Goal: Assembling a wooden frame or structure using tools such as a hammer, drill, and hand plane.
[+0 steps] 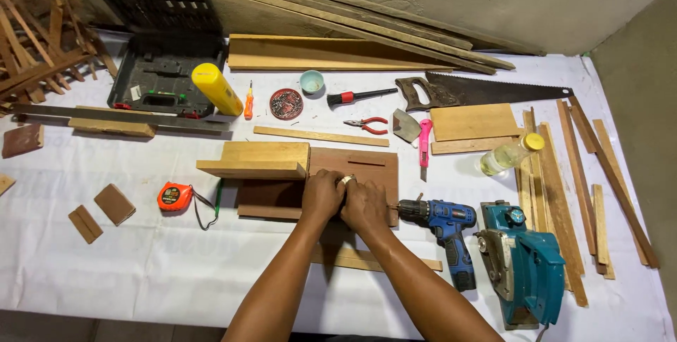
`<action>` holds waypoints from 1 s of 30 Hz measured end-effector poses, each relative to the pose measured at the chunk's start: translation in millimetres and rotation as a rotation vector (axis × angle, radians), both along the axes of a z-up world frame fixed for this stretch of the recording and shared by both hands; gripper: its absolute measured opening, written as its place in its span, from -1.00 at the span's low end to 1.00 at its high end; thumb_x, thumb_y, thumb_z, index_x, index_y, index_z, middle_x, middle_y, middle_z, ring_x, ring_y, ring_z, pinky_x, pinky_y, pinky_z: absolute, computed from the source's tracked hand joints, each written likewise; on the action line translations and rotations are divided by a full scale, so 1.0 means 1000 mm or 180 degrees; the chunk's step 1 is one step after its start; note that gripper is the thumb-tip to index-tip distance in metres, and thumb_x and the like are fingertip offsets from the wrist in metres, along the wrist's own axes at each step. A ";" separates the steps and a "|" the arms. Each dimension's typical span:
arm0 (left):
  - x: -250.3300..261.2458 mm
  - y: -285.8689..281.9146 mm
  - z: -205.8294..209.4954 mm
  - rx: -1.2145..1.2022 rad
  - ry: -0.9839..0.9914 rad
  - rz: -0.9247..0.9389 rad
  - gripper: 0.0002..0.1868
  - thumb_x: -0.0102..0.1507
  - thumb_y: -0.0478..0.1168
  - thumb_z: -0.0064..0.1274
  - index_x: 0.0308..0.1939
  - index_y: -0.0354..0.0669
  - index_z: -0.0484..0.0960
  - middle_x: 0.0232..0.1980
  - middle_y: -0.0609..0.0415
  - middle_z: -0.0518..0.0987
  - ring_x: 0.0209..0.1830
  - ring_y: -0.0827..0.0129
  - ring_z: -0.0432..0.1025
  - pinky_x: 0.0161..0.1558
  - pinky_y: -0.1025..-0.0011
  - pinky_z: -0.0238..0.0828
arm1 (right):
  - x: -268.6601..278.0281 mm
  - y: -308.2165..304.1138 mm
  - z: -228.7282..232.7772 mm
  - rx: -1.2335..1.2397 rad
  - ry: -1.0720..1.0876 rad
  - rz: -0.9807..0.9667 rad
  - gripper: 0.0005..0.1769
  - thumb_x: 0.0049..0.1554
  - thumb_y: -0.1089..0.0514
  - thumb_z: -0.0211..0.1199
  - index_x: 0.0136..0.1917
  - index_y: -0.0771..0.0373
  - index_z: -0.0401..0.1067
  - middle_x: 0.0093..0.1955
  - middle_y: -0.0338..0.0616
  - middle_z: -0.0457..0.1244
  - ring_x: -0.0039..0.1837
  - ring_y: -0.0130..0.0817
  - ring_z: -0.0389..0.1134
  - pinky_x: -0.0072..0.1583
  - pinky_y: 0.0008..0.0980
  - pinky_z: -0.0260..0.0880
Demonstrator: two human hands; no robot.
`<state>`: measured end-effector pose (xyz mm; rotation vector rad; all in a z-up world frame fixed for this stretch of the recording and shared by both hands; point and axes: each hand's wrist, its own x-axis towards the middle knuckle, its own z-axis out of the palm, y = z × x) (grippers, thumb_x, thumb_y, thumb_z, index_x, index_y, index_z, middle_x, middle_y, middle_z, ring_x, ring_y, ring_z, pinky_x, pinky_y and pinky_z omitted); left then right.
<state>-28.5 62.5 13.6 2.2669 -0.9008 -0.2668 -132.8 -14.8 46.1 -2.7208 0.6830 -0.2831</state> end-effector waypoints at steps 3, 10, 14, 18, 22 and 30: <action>-0.004 0.010 0.013 0.0172 0.0086 -0.0116 -0.77 0.19 -0.26 0.11 -0.12 -0.15 0.77 -0.05 -0.13 0.65 -0.04 -0.11 0.49 0.05 0.09 0.42 | -0.001 0.015 -0.014 0.0084 0.0024 0.0002 -0.76 -0.02 0.24 0.23 -0.04 0.28 0.48 -0.22 -0.01 0.41 -0.11 -0.01 0.35 0.02 -0.04 0.19; -0.011 0.025 0.025 -0.0074 -0.0034 -0.0364 -0.73 0.26 -0.31 0.03 0.01 -0.19 0.71 0.00 -0.10 0.63 0.01 -0.03 0.50 0.03 0.12 0.45 | -0.007 0.018 -0.009 -0.0191 -0.0146 -0.0056 -0.68 -0.04 0.29 0.20 0.03 0.30 0.49 -0.25 -0.03 0.39 -0.14 -0.02 0.36 -0.02 -0.04 0.21; -0.008 0.041 0.048 -0.0543 -0.0005 -0.0483 -0.74 0.25 -0.28 0.05 0.00 -0.15 0.70 -0.05 -0.06 0.63 -0.01 -0.02 0.51 -0.01 0.11 0.46 | -0.001 0.034 0.017 0.0002 -0.0512 -0.0207 -0.86 0.05 0.13 0.26 -0.13 0.21 0.45 -0.24 -0.04 0.37 -0.09 -0.01 0.37 -0.02 0.00 0.21; 0.014 0.078 0.043 -0.1022 0.0055 -0.0626 -0.74 0.25 -0.29 0.02 -0.01 -0.11 0.68 -0.07 -0.03 0.63 -0.04 0.02 0.53 -0.01 0.13 0.48 | 0.025 0.073 0.021 0.0055 -0.1251 -0.0272 -0.91 0.11 0.17 0.23 -0.12 0.20 0.40 -0.23 -0.02 0.34 -0.12 0.09 0.37 -0.08 0.04 0.26; 0.046 0.148 0.053 -0.1150 -0.0253 -0.0728 -0.73 0.22 -0.31 0.01 0.00 -0.13 0.64 -0.07 -0.03 0.63 -0.01 0.01 0.52 0.01 0.13 0.48 | 0.050 0.142 0.001 0.0351 -0.1415 -0.0159 -0.92 0.20 0.20 0.17 -0.06 0.24 0.35 -0.17 0.06 0.32 -0.11 0.15 0.37 -0.12 0.03 0.35; 0.134 0.276 0.045 -0.0923 -0.0068 -0.0331 -0.70 0.22 -0.28 -0.01 0.00 -0.04 0.68 -0.05 0.04 0.67 -0.02 0.08 0.55 -0.01 0.20 0.50 | 0.142 0.251 0.011 0.0575 -0.1419 0.0425 -0.74 0.01 0.23 0.29 0.00 0.25 0.38 -0.14 0.01 0.35 -0.12 0.03 0.41 -0.12 -0.09 0.42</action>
